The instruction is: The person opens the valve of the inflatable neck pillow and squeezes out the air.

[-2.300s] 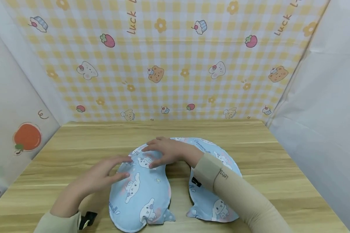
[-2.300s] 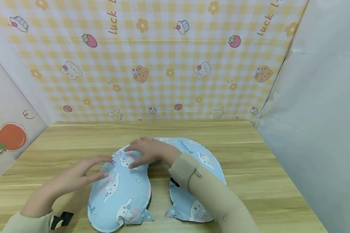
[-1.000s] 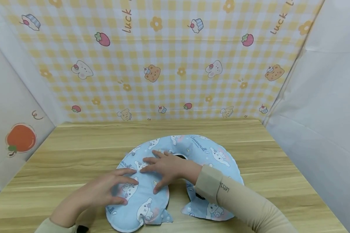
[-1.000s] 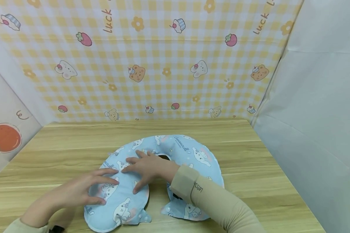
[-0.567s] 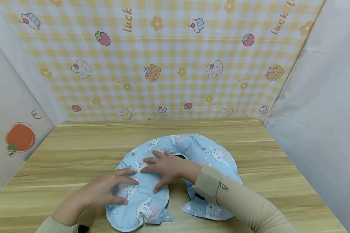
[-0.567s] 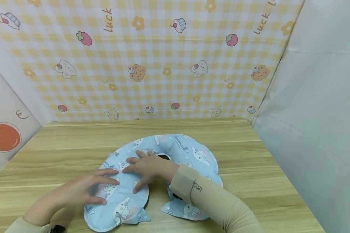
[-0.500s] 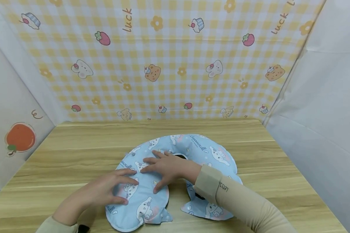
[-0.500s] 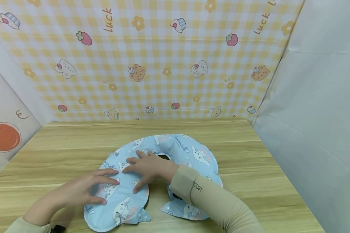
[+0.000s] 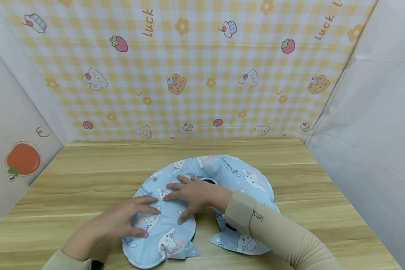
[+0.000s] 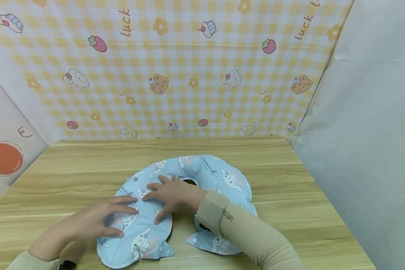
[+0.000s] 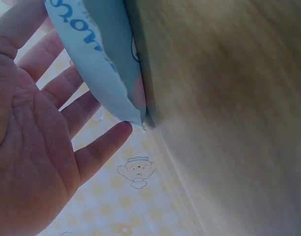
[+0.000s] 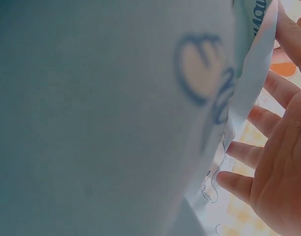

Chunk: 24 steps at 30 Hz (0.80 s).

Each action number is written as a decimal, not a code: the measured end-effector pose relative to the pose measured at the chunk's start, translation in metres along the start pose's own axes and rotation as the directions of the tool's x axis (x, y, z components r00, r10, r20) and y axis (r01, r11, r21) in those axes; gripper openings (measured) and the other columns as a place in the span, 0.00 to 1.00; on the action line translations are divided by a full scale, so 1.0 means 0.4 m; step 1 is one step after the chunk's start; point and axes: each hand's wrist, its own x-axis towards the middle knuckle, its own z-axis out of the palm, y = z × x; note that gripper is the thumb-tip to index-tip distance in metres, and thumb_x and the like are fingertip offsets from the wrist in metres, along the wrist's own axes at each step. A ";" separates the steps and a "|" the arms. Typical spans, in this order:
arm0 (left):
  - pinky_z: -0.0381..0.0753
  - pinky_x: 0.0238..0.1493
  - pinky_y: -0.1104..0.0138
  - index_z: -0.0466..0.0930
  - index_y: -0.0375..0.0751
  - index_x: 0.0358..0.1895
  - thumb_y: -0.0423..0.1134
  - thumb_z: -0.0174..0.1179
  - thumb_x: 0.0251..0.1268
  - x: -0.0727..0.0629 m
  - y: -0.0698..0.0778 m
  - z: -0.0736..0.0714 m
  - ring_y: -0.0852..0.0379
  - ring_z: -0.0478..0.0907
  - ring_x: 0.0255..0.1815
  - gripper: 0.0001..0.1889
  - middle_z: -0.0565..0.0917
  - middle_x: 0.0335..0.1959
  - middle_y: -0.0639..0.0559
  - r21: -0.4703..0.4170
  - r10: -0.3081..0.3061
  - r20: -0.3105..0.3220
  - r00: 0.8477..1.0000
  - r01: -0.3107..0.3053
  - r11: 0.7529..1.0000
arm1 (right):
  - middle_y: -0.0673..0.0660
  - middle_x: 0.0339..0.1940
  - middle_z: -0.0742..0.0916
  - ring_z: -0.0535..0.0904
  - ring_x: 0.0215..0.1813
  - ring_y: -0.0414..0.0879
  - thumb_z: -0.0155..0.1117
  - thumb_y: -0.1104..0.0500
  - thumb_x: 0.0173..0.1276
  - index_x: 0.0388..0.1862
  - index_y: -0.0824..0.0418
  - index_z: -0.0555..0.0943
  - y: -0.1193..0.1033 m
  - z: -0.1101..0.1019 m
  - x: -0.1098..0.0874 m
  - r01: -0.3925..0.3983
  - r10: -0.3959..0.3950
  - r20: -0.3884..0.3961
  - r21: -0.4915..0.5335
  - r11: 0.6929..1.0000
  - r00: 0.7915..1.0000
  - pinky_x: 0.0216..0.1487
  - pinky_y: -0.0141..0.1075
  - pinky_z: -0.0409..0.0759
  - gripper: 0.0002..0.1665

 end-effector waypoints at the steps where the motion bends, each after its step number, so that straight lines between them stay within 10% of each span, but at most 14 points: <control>1: 0.75 0.60 0.39 0.82 0.59 0.59 0.58 0.71 0.52 0.000 0.000 0.000 0.35 0.70 0.70 0.28 0.73 0.71 0.47 0.002 0.000 0.001 1.000 0.000 1.000 | 0.43 0.82 0.58 0.44 0.84 0.55 0.67 0.30 0.58 0.75 0.32 0.64 0.001 0.000 0.001 0.000 0.000 0.000 -0.003 1.000 1.000 0.79 0.61 0.53 0.46; 24: 0.74 0.61 0.38 0.82 0.58 0.58 0.57 0.71 0.53 0.004 -0.006 0.002 0.34 0.69 0.70 0.27 0.73 0.71 0.46 -0.012 -0.008 0.030 1.000 0.008 1.000 | 0.44 0.82 0.60 0.47 0.84 0.56 0.67 0.30 0.59 0.75 0.33 0.65 0.000 -0.001 0.006 0.008 -0.008 0.018 0.003 1.000 1.000 0.77 0.61 0.56 0.45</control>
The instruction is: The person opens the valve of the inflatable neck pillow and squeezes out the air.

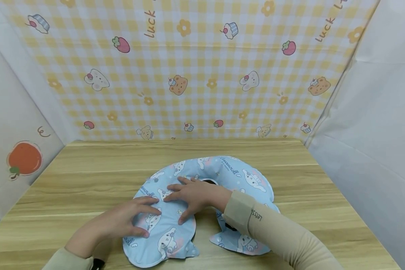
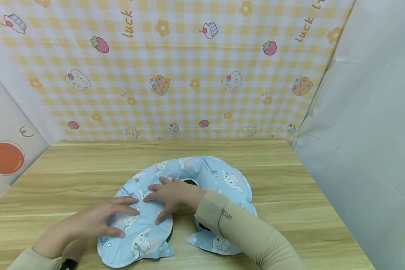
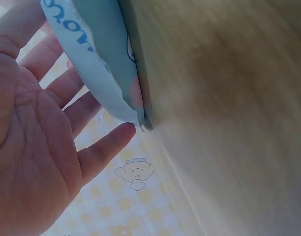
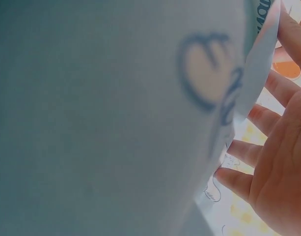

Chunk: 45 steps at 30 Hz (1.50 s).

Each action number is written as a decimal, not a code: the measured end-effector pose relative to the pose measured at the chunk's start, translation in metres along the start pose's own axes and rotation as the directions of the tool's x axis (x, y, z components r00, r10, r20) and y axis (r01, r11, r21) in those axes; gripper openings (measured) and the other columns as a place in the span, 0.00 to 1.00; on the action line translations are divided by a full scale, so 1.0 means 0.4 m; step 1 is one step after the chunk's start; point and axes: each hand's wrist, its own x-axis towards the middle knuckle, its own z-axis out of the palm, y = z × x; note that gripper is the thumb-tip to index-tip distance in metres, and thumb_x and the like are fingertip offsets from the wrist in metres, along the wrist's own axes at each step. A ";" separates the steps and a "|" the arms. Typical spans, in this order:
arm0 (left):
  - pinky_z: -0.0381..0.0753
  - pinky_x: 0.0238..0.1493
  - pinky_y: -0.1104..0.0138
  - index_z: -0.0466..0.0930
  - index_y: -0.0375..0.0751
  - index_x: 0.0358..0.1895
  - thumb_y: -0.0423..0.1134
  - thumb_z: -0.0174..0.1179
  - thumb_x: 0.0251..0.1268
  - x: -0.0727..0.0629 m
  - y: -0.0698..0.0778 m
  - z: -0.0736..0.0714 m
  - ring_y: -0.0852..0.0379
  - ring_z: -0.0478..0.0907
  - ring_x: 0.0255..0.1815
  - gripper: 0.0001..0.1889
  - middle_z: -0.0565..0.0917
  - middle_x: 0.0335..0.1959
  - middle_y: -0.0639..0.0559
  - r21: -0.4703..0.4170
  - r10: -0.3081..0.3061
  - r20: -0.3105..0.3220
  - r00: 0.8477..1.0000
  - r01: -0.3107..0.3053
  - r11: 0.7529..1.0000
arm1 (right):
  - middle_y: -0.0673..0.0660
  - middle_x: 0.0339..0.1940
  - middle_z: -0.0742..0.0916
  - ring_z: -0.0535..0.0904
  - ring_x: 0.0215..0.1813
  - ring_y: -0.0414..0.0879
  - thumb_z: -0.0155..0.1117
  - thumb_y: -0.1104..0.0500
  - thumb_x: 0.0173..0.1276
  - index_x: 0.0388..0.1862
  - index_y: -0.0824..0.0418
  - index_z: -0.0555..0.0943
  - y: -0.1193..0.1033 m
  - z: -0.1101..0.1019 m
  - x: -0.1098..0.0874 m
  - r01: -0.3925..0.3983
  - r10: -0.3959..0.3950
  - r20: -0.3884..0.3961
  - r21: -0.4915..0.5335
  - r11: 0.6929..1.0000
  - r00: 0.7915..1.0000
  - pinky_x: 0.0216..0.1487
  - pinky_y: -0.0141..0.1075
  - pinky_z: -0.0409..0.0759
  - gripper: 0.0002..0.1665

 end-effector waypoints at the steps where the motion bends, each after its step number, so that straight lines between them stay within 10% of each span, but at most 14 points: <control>1: 0.74 0.61 0.38 0.82 0.58 0.58 0.57 0.71 0.53 0.001 0.000 0.000 0.34 0.69 0.70 0.27 0.73 0.71 0.46 -0.002 -0.001 0.003 1.000 0.001 1.000 | 0.44 0.82 0.60 0.47 0.84 0.56 0.67 0.30 0.59 0.75 0.33 0.65 0.000 0.000 0.000 -0.001 0.001 0.002 0.003 1.000 1.000 0.77 0.61 0.56 0.45; 45: 0.73 0.60 0.36 0.80 0.54 0.62 0.56 0.73 0.50 -0.018 -0.018 -0.001 0.30 0.67 0.70 0.33 0.71 0.72 0.41 0.038 0.012 0.027 1.000 -0.013 0.999 | 0.39 0.83 0.52 0.40 0.85 0.52 0.68 0.31 0.58 0.77 0.27 0.58 -0.001 0.005 0.006 -0.068 0.067 0.085 0.000 0.998 0.994 0.80 0.59 0.50 0.49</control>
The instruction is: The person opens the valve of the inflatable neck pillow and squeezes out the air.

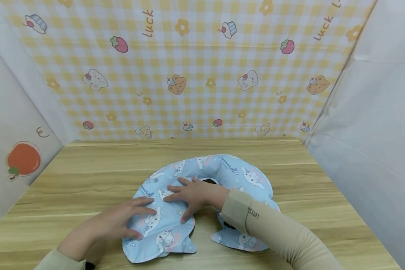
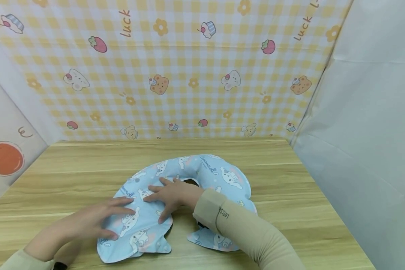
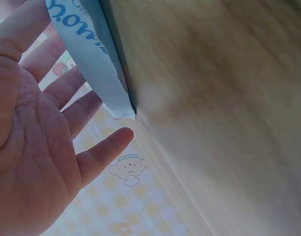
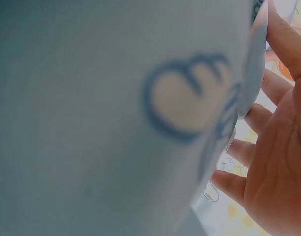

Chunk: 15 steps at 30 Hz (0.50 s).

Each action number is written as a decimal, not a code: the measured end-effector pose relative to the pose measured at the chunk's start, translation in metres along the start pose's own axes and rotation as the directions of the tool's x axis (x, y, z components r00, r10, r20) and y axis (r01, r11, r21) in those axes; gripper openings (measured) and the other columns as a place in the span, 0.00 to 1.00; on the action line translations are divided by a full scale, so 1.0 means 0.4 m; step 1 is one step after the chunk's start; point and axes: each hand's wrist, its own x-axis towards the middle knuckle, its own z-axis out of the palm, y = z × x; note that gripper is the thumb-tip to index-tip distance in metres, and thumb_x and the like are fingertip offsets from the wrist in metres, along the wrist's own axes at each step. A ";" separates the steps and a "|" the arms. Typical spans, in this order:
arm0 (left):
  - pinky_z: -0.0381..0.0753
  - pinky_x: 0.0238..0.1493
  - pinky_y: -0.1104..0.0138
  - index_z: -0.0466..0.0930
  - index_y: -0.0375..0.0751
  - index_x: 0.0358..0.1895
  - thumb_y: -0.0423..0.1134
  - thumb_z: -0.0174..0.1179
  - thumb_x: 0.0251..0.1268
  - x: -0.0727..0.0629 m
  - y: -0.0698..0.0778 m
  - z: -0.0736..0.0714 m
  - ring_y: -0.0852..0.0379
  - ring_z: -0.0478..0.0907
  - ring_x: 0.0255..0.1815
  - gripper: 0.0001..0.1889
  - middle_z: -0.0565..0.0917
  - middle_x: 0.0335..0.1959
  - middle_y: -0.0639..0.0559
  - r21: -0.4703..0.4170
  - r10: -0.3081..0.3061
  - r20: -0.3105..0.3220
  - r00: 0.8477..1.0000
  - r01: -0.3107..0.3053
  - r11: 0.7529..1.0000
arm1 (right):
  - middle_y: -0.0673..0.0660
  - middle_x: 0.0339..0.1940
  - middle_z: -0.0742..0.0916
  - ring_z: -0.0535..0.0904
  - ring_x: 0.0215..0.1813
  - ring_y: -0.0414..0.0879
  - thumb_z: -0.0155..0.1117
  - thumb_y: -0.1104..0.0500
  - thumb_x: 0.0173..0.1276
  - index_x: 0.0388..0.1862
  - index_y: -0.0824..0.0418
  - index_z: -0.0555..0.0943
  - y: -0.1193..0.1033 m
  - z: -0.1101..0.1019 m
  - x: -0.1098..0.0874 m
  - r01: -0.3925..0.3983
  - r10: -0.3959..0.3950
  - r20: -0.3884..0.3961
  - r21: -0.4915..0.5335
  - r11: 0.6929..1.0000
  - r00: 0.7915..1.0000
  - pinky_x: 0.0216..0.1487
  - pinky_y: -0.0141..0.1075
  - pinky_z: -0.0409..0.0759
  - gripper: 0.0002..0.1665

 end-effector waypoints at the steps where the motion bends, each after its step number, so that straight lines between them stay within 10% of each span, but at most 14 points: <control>1: 0.73 0.60 0.37 0.80 0.55 0.62 0.55 0.73 0.50 -0.001 0.000 0.000 0.30 0.67 0.70 0.33 0.71 0.72 0.41 0.000 -0.001 0.002 1.000 0.001 1.000 | 0.39 0.83 0.52 0.40 0.85 0.52 0.68 0.31 0.58 0.77 0.27 0.57 -0.002 0.000 0.000 -0.003 0.003 0.000 -0.007 1.000 1.000 0.80 0.58 0.49 0.49; 15: 0.76 0.57 0.38 0.76 0.55 0.66 0.55 0.73 0.49 -0.023 -0.014 0.008 0.30 0.68 0.70 0.37 0.68 0.74 0.40 0.005 -0.026 0.001 1.000 0.026 1.000 | 0.39 0.83 0.53 0.42 0.85 0.53 0.67 0.30 0.55 0.78 0.26 0.54 -0.009 0.003 -0.003 -0.029 0.026 -0.035 -0.088 0.996 0.999 0.80 0.59 0.51 0.53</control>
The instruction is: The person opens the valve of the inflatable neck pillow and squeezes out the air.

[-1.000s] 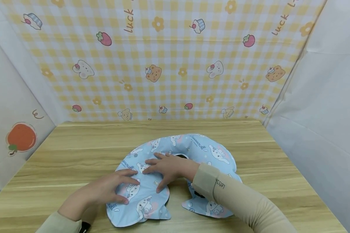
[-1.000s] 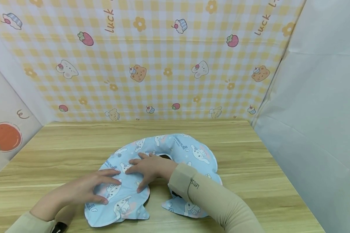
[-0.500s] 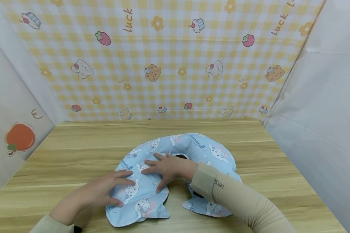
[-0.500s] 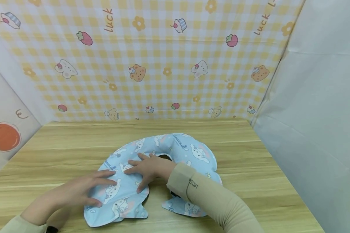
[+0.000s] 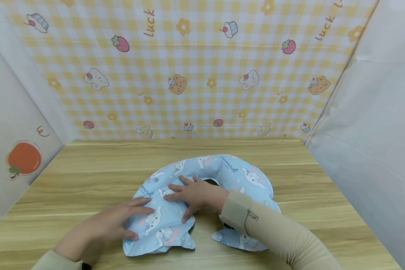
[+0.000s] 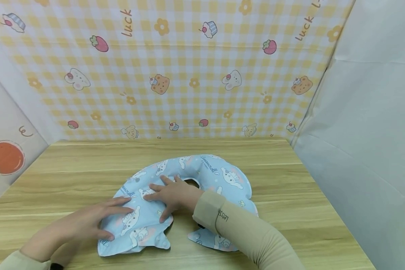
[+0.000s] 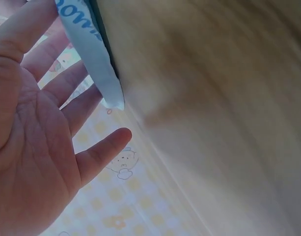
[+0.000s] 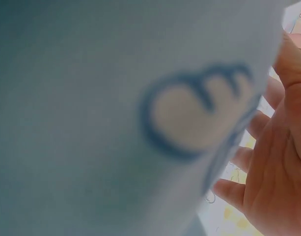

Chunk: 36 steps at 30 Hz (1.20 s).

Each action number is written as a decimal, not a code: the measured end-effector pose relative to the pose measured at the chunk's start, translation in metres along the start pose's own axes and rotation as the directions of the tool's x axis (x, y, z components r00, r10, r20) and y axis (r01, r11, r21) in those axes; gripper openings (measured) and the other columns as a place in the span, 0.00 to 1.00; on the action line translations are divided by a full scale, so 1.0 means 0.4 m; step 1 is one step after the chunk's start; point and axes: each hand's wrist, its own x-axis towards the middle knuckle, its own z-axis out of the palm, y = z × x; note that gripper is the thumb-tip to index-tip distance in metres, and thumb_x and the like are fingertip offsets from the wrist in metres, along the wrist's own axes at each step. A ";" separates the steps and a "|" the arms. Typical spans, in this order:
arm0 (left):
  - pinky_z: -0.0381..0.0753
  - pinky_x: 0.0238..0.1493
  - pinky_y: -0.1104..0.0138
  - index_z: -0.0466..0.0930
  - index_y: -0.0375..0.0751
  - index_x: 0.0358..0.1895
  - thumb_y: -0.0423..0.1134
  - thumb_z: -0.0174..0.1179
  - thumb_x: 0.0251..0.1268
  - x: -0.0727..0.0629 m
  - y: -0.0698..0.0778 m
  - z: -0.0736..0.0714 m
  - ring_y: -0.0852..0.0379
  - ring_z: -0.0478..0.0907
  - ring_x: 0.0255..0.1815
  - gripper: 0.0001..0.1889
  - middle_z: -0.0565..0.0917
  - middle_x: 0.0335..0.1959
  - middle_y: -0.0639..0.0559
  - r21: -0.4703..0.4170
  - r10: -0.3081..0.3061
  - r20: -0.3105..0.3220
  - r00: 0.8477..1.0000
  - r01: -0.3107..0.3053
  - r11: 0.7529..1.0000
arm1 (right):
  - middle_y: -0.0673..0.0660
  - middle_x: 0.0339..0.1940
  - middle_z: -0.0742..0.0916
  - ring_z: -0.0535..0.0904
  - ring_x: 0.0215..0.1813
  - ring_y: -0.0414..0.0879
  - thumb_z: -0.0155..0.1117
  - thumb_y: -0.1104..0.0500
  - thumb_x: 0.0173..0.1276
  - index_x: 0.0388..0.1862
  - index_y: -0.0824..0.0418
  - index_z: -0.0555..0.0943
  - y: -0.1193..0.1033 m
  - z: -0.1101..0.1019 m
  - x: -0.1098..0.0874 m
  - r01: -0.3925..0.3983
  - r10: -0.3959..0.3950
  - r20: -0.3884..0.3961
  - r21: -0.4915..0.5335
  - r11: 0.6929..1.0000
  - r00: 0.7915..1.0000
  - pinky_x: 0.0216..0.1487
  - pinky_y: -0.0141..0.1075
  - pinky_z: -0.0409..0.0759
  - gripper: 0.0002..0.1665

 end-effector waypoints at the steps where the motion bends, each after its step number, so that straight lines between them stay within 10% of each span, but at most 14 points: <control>1: 0.76 0.57 0.38 0.76 0.55 0.67 0.55 0.73 0.49 -0.002 -0.002 0.000 0.29 0.68 0.70 0.37 0.68 0.74 0.40 -0.005 -0.001 0.000 1.000 0.001 1.000 | 0.39 0.83 0.53 0.42 0.85 0.53 0.67 0.30 0.55 0.78 0.26 0.54 0.001 0.001 0.000 0.001 -0.001 -0.003 0.001 1.000 1.000 0.80 0.59 0.51 0.53; 23: 0.73 0.61 0.39 0.79 0.52 0.62 0.48 0.71 0.56 -0.026 0.007 -0.014 0.33 0.70 0.69 0.28 0.73 0.70 0.42 0.054 -0.035 -0.054 0.998 0.038 0.998 | 0.41 0.82 0.58 0.45 0.84 0.54 0.68 0.32 0.58 0.76 0.30 0.61 0.017 0.002 -0.012 0.018 -0.018 -0.026 0.008 1.000 0.999 0.79 0.60 0.52 0.47; 29: 0.81 0.56 0.49 0.82 0.57 0.56 0.43 0.70 0.60 -0.017 0.047 -0.018 0.45 0.78 0.63 0.19 0.80 0.63 0.53 0.138 0.096 -0.170 0.981 -0.073 0.988 | 0.45 0.78 0.69 0.56 0.82 0.55 0.69 0.37 0.62 0.71 0.38 0.72 0.022 -0.004 -0.041 0.134 -0.130 -0.146 0.019 0.991 0.981 0.76 0.54 0.64 0.38; 36: 0.84 0.53 0.61 0.84 0.60 0.49 0.43 0.73 0.55 -0.003 0.093 -0.009 0.53 0.80 0.59 0.17 0.82 0.59 0.57 0.125 0.320 -0.234 0.918 -0.298 0.946 | 0.47 0.62 0.82 0.70 0.70 0.46 0.69 0.45 0.66 0.57 0.48 0.82 0.012 -0.004 -0.083 0.332 -0.298 -0.277 0.083 0.940 0.913 0.69 0.33 0.72 0.22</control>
